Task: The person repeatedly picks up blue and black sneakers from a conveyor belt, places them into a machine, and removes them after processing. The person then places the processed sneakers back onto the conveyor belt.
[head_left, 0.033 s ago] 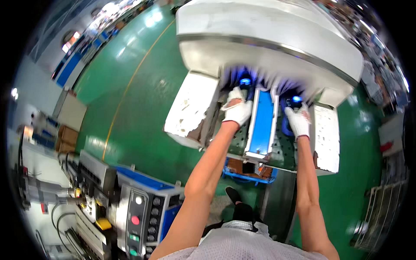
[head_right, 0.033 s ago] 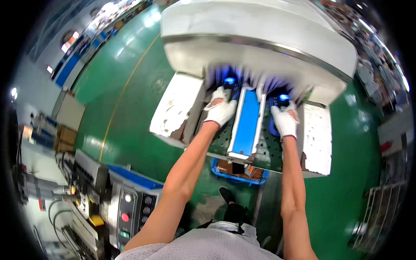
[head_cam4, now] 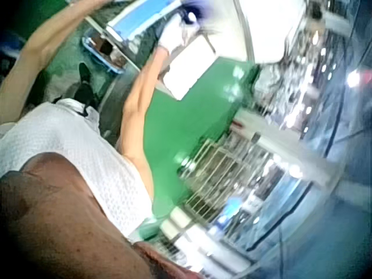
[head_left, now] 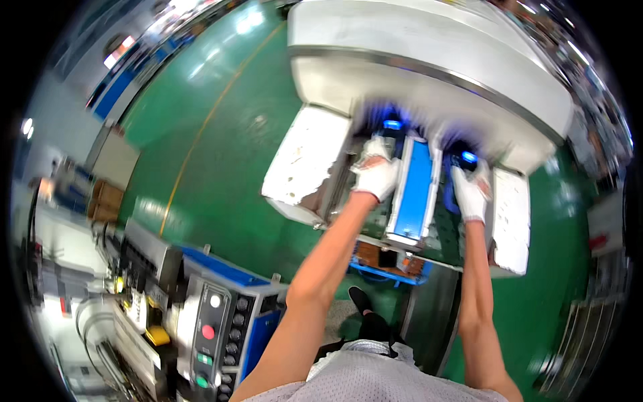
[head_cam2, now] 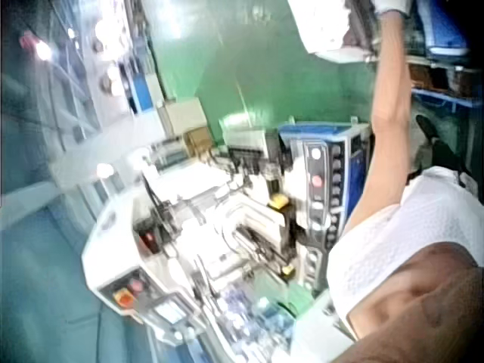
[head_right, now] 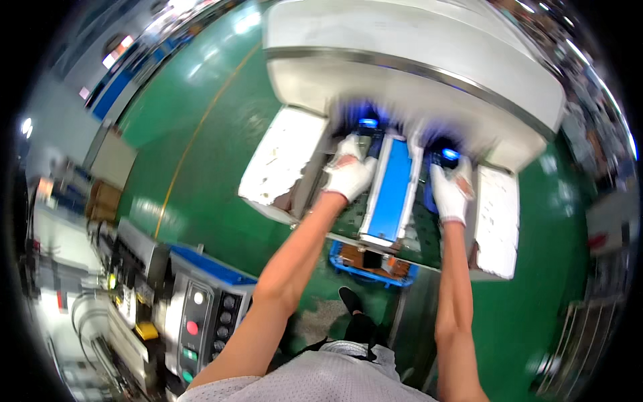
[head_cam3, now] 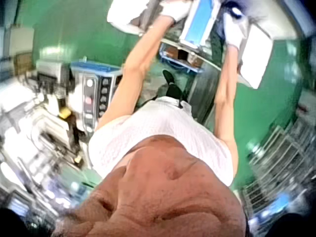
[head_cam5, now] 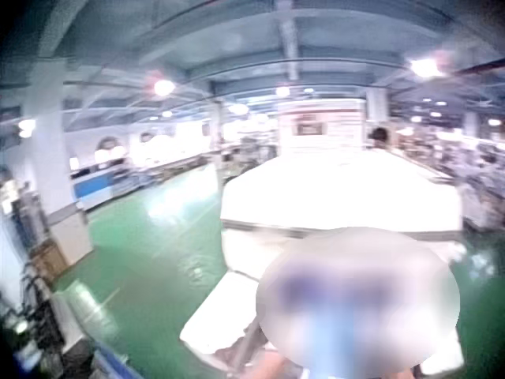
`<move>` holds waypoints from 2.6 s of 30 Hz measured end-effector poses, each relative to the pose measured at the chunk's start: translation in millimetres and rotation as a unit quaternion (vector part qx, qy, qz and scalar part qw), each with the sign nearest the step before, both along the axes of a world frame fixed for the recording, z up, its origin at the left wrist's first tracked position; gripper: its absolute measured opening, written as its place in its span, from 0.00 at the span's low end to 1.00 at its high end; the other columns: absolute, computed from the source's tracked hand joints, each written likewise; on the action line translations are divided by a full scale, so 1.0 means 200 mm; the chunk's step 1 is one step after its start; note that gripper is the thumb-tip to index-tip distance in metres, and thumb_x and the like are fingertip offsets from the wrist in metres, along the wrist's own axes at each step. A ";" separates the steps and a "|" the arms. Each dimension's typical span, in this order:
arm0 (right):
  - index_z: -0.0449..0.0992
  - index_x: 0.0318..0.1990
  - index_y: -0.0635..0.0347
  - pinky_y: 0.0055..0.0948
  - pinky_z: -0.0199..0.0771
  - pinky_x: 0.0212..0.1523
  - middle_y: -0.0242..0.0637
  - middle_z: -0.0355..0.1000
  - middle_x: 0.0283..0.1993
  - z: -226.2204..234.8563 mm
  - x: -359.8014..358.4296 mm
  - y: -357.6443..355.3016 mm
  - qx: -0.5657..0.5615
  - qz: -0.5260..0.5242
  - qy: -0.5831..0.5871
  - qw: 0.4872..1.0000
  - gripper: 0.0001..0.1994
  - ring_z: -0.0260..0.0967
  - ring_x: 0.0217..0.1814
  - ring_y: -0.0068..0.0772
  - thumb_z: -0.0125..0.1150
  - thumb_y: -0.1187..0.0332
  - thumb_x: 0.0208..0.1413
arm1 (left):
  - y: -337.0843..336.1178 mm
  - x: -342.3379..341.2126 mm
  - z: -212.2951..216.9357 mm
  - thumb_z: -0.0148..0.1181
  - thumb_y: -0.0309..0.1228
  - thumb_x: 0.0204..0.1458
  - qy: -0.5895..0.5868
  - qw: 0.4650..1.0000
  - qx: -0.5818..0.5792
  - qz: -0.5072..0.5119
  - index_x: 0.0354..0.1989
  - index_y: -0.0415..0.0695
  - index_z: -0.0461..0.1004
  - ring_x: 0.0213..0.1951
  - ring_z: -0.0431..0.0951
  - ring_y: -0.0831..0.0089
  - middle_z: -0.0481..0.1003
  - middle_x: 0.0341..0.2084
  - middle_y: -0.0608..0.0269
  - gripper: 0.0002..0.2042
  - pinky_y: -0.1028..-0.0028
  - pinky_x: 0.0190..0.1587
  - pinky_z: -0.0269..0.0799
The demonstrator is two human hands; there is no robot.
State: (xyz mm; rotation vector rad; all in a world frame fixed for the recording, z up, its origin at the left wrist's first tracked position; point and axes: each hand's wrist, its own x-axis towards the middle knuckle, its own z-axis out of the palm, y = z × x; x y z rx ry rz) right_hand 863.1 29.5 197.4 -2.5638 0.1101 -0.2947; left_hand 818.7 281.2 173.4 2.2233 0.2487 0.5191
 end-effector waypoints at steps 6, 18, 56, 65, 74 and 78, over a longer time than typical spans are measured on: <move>0.63 0.70 0.70 0.37 0.64 0.71 0.48 0.64 0.72 -0.08 -0.92 0.51 0.350 0.352 -0.033 0.868 0.24 0.66 0.70 0.41 0.55 0.73 0.69 | 0.14 -1.41 -0.34 0.56 0.39 0.63 0.108 0.992 -0.063 -0.004 0.59 0.40 0.72 0.54 0.78 0.51 0.78 0.51 0.46 0.20 0.58 0.56 0.73; 0.82 0.50 0.62 0.51 0.78 0.47 0.49 0.80 0.50 -1.62 -1.76 0.98 -0.247 0.744 0.316 0.534 0.20 0.79 0.51 0.48 0.62 0.54 0.62 | -1.15 -5.16 -0.76 0.57 0.45 0.60 0.263 0.318 -0.136 0.901 0.50 0.39 0.76 0.51 0.80 0.47 0.80 0.46 0.41 0.21 0.53 0.56 0.74; 0.65 0.69 0.56 0.43 0.79 0.61 0.44 0.73 0.65 -0.24 -4.37 1.45 -0.082 0.329 0.940 -0.016 0.30 0.75 0.61 0.37 0.62 0.51 0.66 | -0.55 -4.99 0.19 0.71 0.20 0.46 -0.305 0.548 -0.269 0.731 0.66 0.34 0.64 0.60 0.75 0.64 0.73 0.60 0.53 0.35 0.65 0.65 0.69; 0.67 0.67 0.64 0.44 0.77 0.63 0.47 0.75 0.62 0.15 -3.77 2.22 0.141 0.519 0.840 0.074 0.40 0.76 0.60 0.41 0.80 0.64 0.47 | -0.01 -4.76 0.03 0.57 0.19 0.61 -0.319 0.633 -0.222 0.669 0.67 0.35 0.63 0.61 0.75 0.56 0.72 0.61 0.47 0.25 0.57 0.65 0.72; 0.59 0.72 0.68 0.54 0.72 0.68 0.59 0.65 0.68 0.32 -3.64 2.40 0.270 0.480 0.834 0.033 0.46 0.66 0.70 0.58 0.77 0.60 0.47 | 0.41 -4.75 0.27 0.64 0.14 0.51 -0.189 0.682 -0.204 0.677 0.65 0.35 0.66 0.62 0.75 0.59 0.72 0.61 0.49 0.30 0.63 0.66 0.71; 0.59 0.71 0.69 0.56 0.74 0.66 0.60 0.65 0.67 0.25 -3.67 2.36 0.293 0.466 0.835 0.003 0.44 0.66 0.69 0.59 0.75 0.61 0.50 | 0.44 -4.79 0.33 0.66 0.16 0.51 -0.150 0.662 -0.196 0.708 0.62 0.36 0.69 0.58 0.78 0.62 0.75 0.58 0.51 0.27 0.66 0.63 0.74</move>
